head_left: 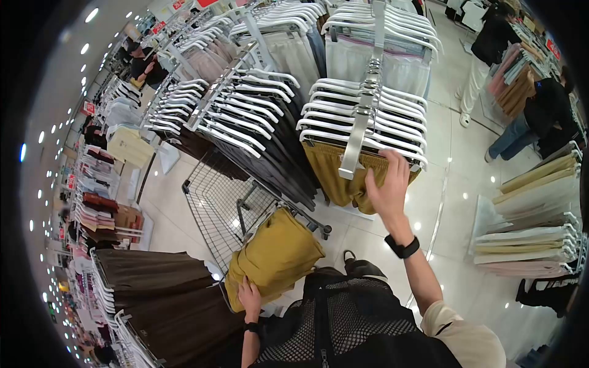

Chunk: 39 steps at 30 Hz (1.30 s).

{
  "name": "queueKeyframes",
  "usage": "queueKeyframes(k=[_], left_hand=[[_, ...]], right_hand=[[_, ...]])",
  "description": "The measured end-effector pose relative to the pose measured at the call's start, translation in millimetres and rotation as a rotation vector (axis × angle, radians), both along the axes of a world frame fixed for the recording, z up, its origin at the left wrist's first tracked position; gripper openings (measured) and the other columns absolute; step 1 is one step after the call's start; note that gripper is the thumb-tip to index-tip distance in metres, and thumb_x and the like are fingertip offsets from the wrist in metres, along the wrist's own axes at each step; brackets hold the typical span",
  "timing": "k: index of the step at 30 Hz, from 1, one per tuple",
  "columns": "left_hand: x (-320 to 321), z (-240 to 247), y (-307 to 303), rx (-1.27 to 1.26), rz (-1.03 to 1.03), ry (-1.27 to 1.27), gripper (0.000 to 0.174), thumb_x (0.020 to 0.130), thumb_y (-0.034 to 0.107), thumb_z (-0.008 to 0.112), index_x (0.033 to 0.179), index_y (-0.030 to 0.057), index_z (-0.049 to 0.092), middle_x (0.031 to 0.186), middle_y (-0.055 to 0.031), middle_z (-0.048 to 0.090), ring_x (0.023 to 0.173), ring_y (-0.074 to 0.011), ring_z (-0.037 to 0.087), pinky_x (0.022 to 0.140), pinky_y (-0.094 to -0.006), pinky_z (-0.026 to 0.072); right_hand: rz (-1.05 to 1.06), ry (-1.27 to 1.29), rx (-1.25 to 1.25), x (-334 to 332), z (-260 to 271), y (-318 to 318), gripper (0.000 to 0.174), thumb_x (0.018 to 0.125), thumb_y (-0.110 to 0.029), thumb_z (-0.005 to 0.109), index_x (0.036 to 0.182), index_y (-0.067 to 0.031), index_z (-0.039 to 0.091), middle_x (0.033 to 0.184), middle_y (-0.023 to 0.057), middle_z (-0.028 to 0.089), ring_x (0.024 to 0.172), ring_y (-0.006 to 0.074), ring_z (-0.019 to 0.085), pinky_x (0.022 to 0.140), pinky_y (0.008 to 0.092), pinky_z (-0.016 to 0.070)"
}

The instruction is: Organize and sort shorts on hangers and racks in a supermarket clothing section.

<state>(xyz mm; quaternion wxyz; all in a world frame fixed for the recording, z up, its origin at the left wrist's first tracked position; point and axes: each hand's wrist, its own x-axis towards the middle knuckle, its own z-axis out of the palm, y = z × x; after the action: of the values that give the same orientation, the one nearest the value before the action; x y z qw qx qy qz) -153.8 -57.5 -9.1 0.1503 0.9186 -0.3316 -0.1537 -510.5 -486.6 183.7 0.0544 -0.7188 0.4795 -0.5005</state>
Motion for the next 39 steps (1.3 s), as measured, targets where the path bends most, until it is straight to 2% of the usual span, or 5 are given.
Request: queueKeyframes(k=[8, 12, 25, 30, 39], left_hand=[[-9, -7, -6, 0.017, 0.031, -0.103, 0.054, 0.110, 0.033, 0.045, 0.158, 0.0079, 0.050, 0.154, -0.0357, 0.049, 0.141, -0.0494, 0.047, 0.121, -0.0563, 0.0296], [-11, -6, -11, 0.049, 0.068, -0.092, 0.055, 0.110, 0.034, 0.043, 0.158, 0.0079, 0.050, 0.154, -0.0348, 0.049, 0.141, -0.0497, 0.047, 0.122, -0.0559, 0.0287], [-69, 120, -105, -0.325, -0.219, 0.041, 0.069, 0.096, 0.006, 0.065, 0.159, -0.0007, 0.039, 0.166, -0.0317, 0.031, 0.156, -0.0482, 0.029, 0.128, -0.0496, 0.0280], [-92, 85, -176, -0.598, -0.302, 0.810, 0.062, 0.098, 0.002, 0.061, 0.157, -0.0019, 0.043, 0.160, -0.0257, 0.047, 0.151, -0.0375, 0.043, 0.125, -0.0457, 0.0340], [-121, 28, -147, -0.150, -0.568, 0.748, 0.051, 0.111, 0.022, 0.051, 0.156, -0.0012, 0.048, 0.157, -0.0175, 0.055, 0.145, -0.0267, 0.052, 0.121, -0.0396, 0.0395]], right_hand=[[-0.027, 0.230, 0.173, -6, -6, -41, 0.034, 0.085, -0.015, 0.080, 0.110, -0.0063, 0.060, 0.108, 0.0133, 0.065, 0.112, 0.0316, 0.064, 0.097, 0.0446, 0.0471], [0.028, 0.337, 0.167, -15, -1, -52, 0.032, 0.091, -0.033, 0.082, 0.101, -0.0078, 0.064, 0.071, 0.0090, 0.070, 0.068, 0.0304, 0.071, 0.057, 0.0424, 0.0522], [0.371, 0.390, -0.155, -90, 35, 16, 0.042, 0.076, -0.038, 0.092, 0.073, -0.0105, 0.060, 0.061, 0.0028, 0.057, 0.054, 0.0240, 0.058, 0.051, 0.0363, 0.0444], [0.573, 0.400, -0.235, -77, 68, 46, 0.040, 0.075, -0.040, 0.091, 0.073, -0.0126, 0.061, 0.060, 0.0006, 0.051, 0.054, 0.0188, 0.056, 0.049, 0.0342, 0.0401], [0.556, 0.176, -0.304, -37, 135, 50, 0.036, 0.078, -0.038, 0.091, 0.078, -0.0092, 0.070, 0.063, 0.0014, 0.062, 0.051, 0.0187, 0.059, 0.048, 0.0319, 0.0421]])
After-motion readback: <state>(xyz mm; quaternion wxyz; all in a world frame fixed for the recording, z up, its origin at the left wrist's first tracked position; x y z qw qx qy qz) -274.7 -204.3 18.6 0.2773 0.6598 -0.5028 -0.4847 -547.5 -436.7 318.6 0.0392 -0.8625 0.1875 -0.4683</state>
